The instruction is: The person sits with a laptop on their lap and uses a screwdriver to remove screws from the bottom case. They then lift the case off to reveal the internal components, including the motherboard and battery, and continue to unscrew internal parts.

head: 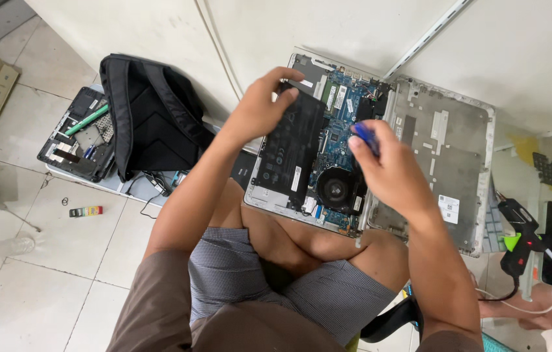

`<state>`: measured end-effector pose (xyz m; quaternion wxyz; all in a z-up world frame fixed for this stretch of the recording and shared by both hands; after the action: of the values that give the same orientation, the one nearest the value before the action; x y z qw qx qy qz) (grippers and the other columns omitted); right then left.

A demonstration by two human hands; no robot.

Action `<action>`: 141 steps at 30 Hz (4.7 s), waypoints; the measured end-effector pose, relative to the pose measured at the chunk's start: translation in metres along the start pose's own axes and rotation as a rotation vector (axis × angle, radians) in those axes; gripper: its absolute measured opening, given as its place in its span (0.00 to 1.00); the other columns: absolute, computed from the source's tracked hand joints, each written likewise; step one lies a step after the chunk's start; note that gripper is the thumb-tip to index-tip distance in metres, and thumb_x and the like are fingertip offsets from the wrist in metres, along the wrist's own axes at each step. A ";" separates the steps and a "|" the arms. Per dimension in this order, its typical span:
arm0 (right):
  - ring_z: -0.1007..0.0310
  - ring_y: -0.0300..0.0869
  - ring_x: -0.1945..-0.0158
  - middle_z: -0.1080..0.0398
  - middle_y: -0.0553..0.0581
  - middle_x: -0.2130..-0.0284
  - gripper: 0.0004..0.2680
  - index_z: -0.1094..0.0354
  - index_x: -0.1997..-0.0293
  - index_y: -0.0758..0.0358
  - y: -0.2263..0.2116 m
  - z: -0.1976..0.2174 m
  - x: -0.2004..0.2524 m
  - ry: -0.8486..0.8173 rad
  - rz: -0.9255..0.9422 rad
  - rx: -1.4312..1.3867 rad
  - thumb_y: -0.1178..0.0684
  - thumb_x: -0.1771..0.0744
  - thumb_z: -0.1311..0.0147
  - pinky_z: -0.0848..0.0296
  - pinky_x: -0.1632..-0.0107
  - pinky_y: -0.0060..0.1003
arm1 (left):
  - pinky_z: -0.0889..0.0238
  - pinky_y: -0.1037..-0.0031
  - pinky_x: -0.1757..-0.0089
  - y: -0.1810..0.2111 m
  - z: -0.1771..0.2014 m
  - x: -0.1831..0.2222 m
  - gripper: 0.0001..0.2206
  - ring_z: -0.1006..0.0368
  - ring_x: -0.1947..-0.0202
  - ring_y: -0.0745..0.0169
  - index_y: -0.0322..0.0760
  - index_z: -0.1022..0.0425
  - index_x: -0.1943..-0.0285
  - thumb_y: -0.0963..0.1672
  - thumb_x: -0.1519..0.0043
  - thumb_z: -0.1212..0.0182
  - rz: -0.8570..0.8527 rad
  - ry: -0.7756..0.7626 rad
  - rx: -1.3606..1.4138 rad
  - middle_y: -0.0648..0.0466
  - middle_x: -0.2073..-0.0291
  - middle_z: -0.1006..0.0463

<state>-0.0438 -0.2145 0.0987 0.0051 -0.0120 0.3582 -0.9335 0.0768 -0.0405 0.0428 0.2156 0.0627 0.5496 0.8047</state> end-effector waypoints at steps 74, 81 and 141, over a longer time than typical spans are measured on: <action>0.35 0.62 0.71 0.33 0.67 0.80 0.19 0.39 0.68 0.63 0.105 0.049 0.135 0.171 -0.626 0.467 0.33 0.33 0.56 0.38 0.64 0.47 | 0.40 0.74 0.49 0.005 0.013 0.117 0.11 0.30 0.52 0.62 0.38 0.23 0.49 0.45 0.38 0.42 -0.053 0.339 0.026 0.53 0.57 0.28; 0.51 0.32 0.77 0.40 0.46 0.79 0.12 0.26 0.48 0.57 0.077 0.023 0.160 0.223 -0.497 -0.177 0.49 0.33 0.52 0.48 0.72 0.26 | 0.39 0.72 0.54 -0.025 -0.009 0.108 0.27 0.32 0.50 0.60 0.34 0.37 0.33 0.51 0.39 0.46 0.085 0.209 0.030 0.51 0.48 0.35; 0.46 0.32 0.81 0.43 0.49 0.79 0.17 0.55 0.31 0.58 0.037 0.018 0.164 0.518 0.014 -0.497 0.56 0.30 0.60 0.44 0.77 0.23 | 0.55 0.76 0.75 -0.050 -0.027 0.107 0.29 0.57 0.84 0.73 0.37 0.54 0.24 0.48 0.34 0.56 0.298 0.034 0.156 0.60 0.87 0.44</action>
<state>-0.2075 -0.2568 0.0901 -0.0825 0.2267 0.5639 -0.7898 -0.0141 -0.0036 -0.0278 0.0792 0.1462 0.5985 0.7837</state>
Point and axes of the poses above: each hand's wrist, its own x-axis away from the middle knuckle, its own z-axis out of the back of the hand, y = z × x, the point moved 8 cm from there along -x, towards the middle knuckle
